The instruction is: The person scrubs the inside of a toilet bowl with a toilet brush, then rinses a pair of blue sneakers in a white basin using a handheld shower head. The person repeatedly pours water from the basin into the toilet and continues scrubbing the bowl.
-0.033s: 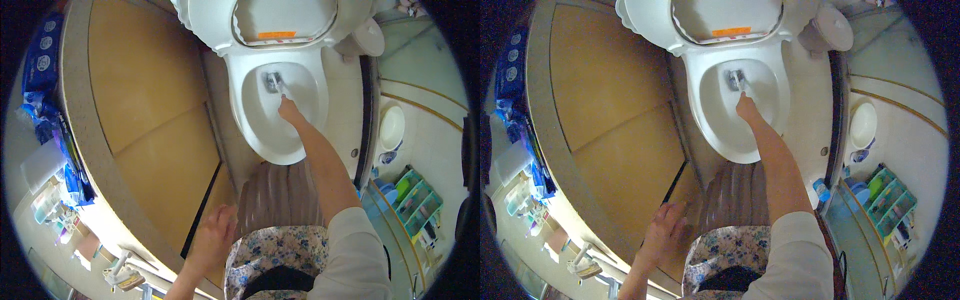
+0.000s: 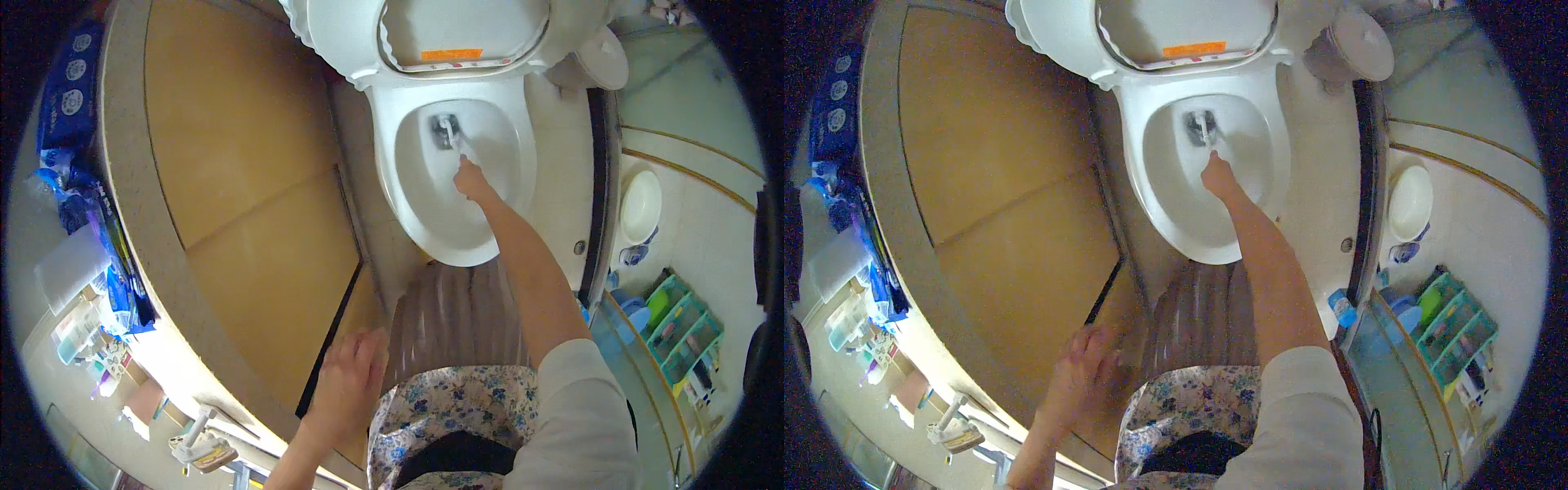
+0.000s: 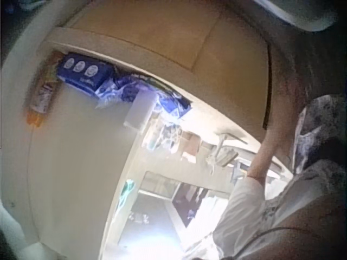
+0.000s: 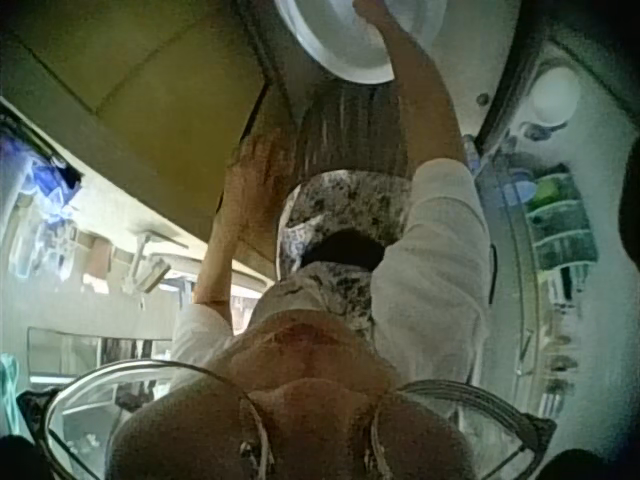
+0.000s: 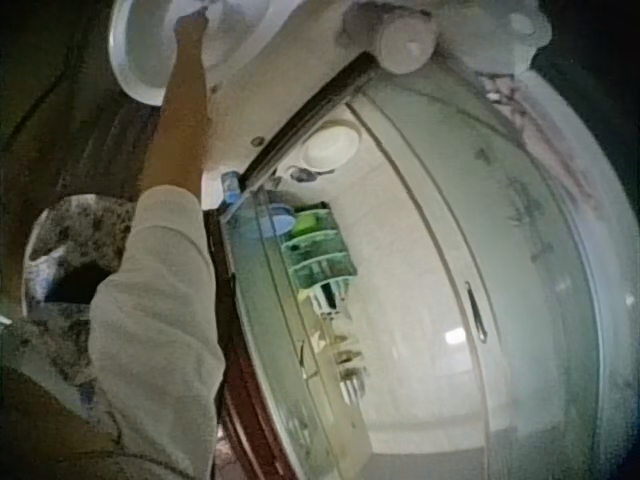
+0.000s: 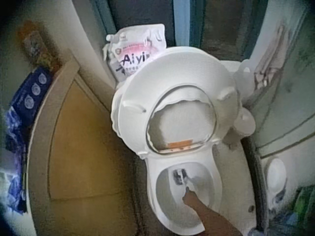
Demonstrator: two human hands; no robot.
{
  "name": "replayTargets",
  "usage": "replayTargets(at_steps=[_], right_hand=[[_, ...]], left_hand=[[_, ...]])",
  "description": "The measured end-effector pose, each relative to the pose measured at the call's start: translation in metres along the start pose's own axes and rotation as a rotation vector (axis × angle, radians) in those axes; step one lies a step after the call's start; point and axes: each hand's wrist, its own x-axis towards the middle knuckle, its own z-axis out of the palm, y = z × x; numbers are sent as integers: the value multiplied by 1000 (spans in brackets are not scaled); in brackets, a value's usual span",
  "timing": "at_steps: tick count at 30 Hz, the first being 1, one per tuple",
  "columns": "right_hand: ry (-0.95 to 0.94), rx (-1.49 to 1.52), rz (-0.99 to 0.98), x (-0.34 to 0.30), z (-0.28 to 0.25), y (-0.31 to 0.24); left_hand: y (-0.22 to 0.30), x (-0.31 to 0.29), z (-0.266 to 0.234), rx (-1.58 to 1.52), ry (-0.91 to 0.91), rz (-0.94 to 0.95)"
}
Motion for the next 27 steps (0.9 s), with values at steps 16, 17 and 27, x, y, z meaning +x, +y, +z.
replayTargets(at_steps=[16, 17, 27], right_hand=[[-636, 1839, 741, -11, -24, -11], [-623, 1922, 723, -21, -28, -4], [-460, 1087, 525, -69, -35, -3]], left_hand=[[-7, 36, -5, 612, 88, 217], [-7, 40, -3, 611, 125, 215], [-17, 33, -6, 637, 172, 142]])
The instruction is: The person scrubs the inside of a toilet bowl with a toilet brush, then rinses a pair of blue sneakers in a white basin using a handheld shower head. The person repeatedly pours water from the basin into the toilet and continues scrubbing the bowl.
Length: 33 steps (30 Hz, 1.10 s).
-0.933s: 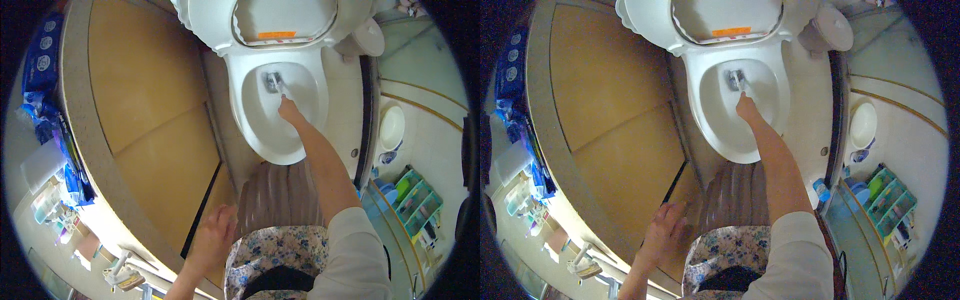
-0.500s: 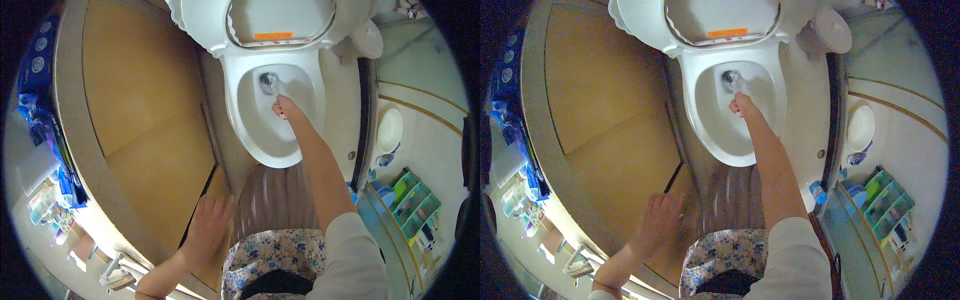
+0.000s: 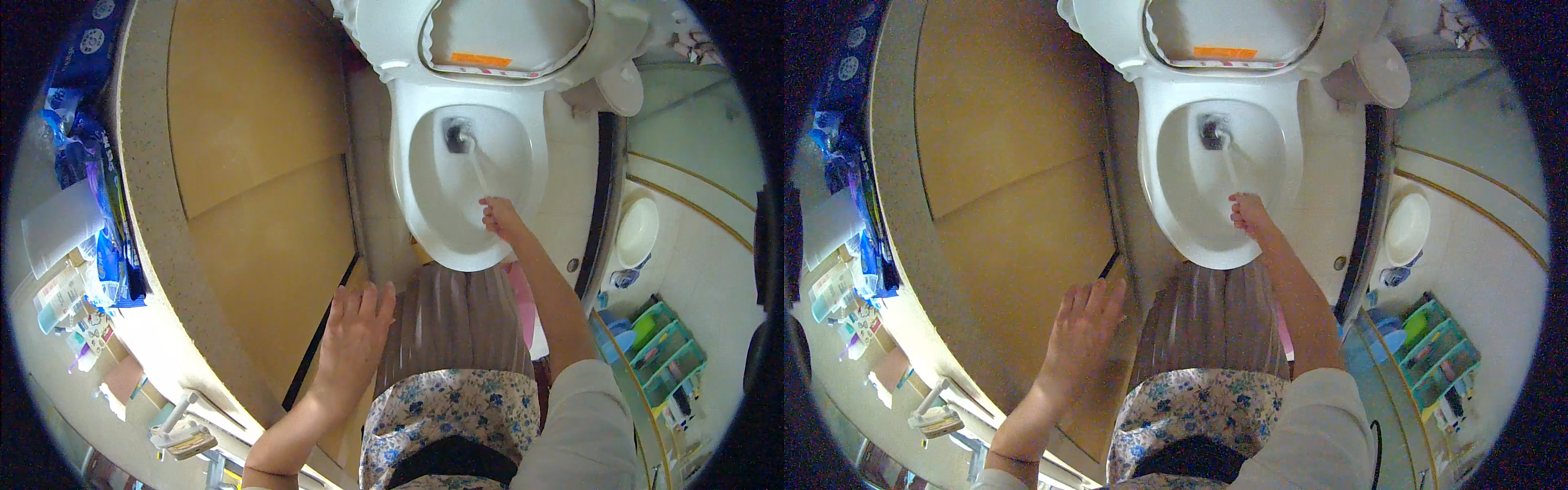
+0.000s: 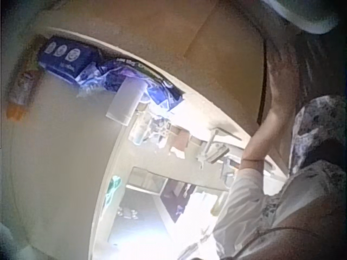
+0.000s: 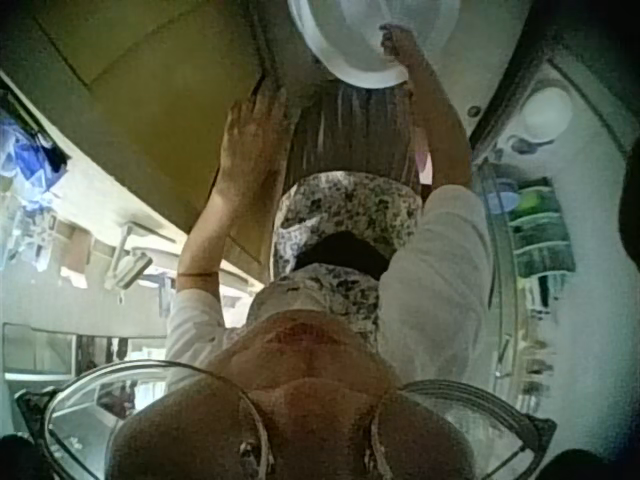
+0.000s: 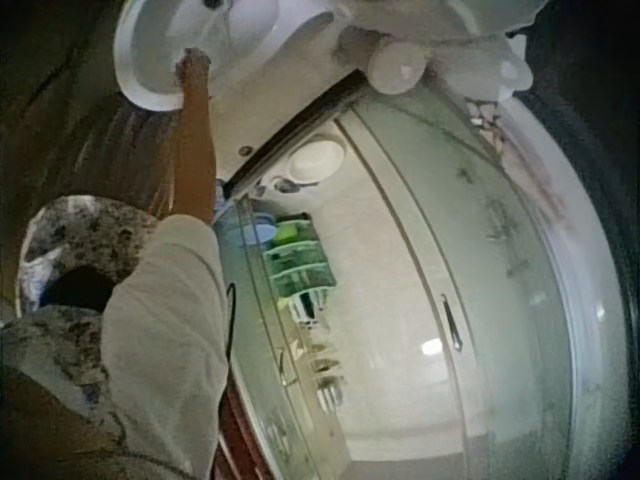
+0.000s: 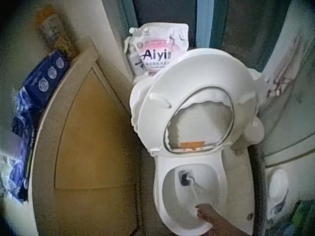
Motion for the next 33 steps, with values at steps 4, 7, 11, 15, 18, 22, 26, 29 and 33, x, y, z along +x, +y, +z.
replayTargets(at_steps=[4, 7, 11, 15, 18, 22, 26, 29, 33], right_hand=[[588, -1523, -744, 75, -22, -19], [650, -1600, -610, 41, 16, -27], [571, -1830, -518, -3, 24, -7], [538, -1856, -563, -3, 28, -14], [597, -1711, -640, 30, 30, -36], [549, -1416, -692, 69, 13, -25], [312, -1194, -396, 18, 49, -24], [440, -1502, -692, 37, 14, -2], [612, -1764, -627, 66, 15, -27]], left_hand=[[4, 15, -4, 36, 27, 45], [5, 8, 2, 43, -33, -24], [4, 5, -4, 63, -34, -35], [2, 5, -8, 81, -44, -31], [2, 7, -7, 58, -36, -13], [4, 4, -4, 101, -94, -18], [-5, -5, -2, 51, -49, -42], [-3, -1, -16, 39, -46, -40], [-3, 2, -18, 30, -46, -24]])
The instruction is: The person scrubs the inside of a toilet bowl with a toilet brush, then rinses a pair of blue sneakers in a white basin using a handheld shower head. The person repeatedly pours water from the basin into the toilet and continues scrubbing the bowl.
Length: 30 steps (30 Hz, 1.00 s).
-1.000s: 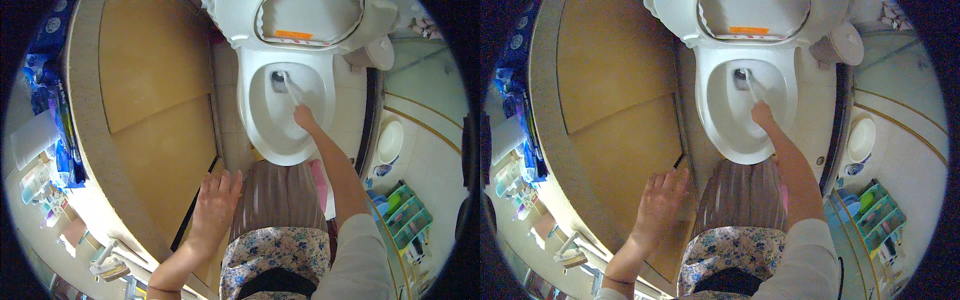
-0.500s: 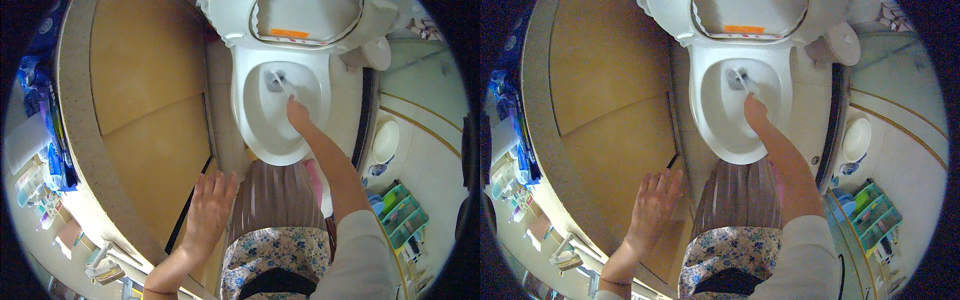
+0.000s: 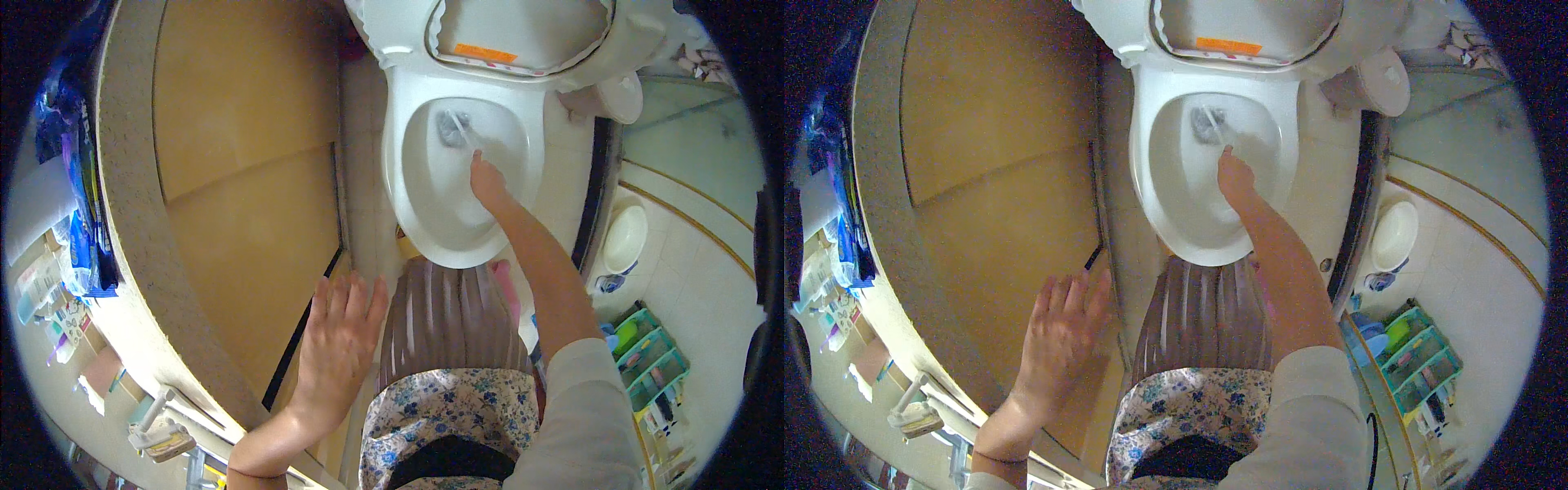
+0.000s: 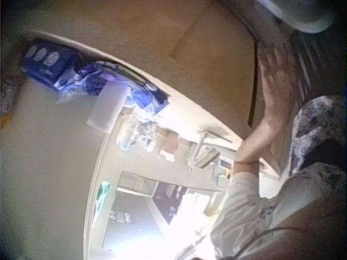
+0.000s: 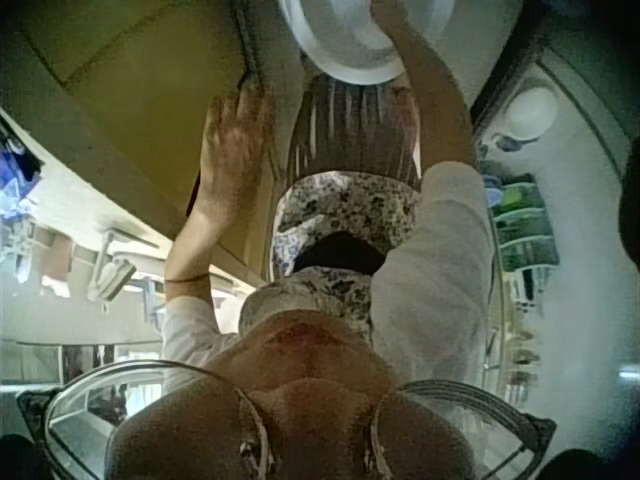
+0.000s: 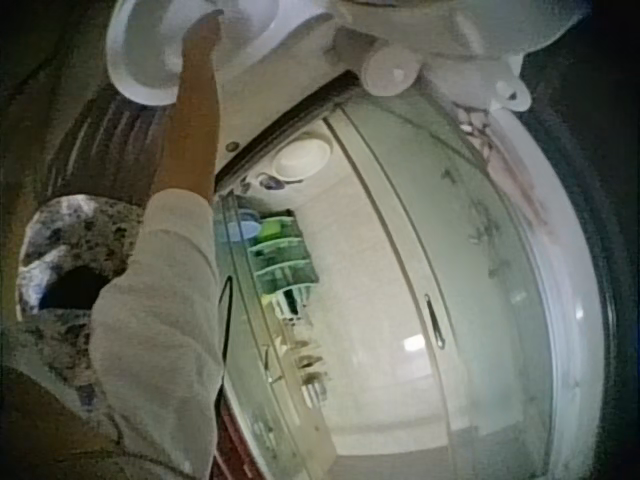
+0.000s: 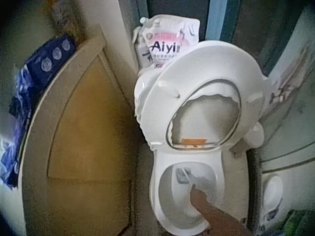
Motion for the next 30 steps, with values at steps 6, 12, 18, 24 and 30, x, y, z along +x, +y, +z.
replayTargets(at_steps=[6, 12, 18, 24, 30], right_hand=[[-162, -340, -149, 2, -29, 11], [-294, -639, -179, -26, -49, -14], [-135, -285, -180, 20, -25, 7], [402, -26, -587, 46, 44, 68], [-349, 1457, 629, -6, 8, -43]], left_hand=[[0, -12, 10, 12, -10, -36], [-4, -10, 3, -18, 7, -60], [-3, -12, -3, -43, -10, -63], [-5, -10, -10, -52, 51, -43], [-10, -13, 2, -37, 6, -91]])
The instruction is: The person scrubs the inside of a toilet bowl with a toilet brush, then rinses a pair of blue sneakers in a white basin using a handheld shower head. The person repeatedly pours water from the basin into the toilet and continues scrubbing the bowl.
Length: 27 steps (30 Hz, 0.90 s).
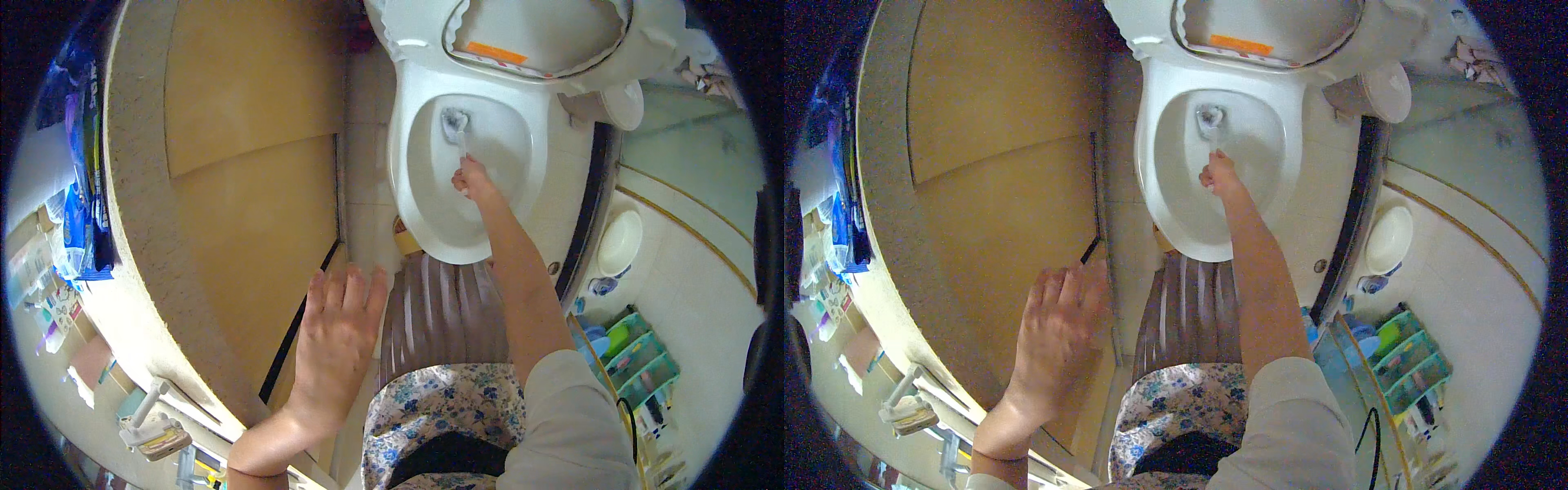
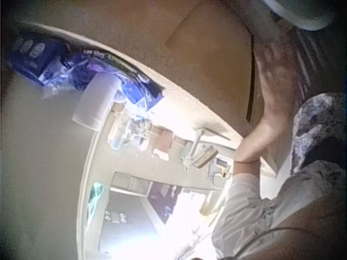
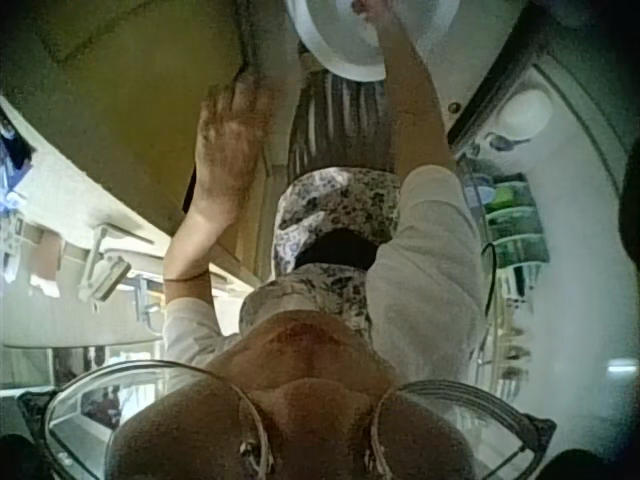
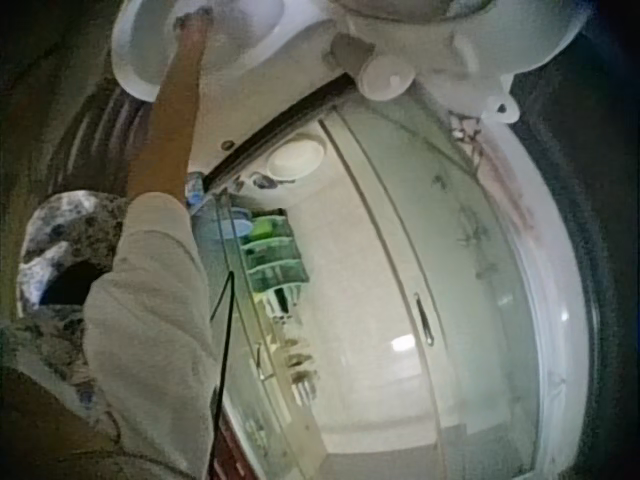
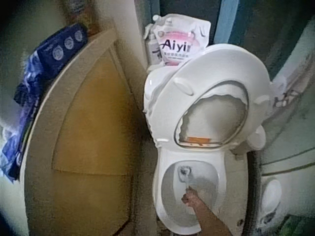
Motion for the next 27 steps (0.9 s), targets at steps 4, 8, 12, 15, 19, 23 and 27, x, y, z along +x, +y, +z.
replayTargets(at_steps=[4, 8, 12, 15, 19, 23, 27], right_hand=[[-29, -30, -45, -35, -10, 28], [90, -1056, -529, -27, -70, 52], [91, -1534, -517, -13, -64, 0], [181, -1695, -516, -1, -59, -47], [134, -1863, -542, 12, -67, -79], [124, -1476, -494, -3, -48, -9], [102, -1185, -449, -36, -38, 33]], left_hand=[[0, 1, 1, 28, 4, 25], [-1, -1, -4, 31, 22, 38], [-3, 0, -3, -13, 1, 23], [-3, 1, 1, 8, -10, 20], [0, 1, -1, 13, -33, 17], [-2, 1, -3, 6, -11, 20], [-1, 0, -4, 32, 5, 5]])
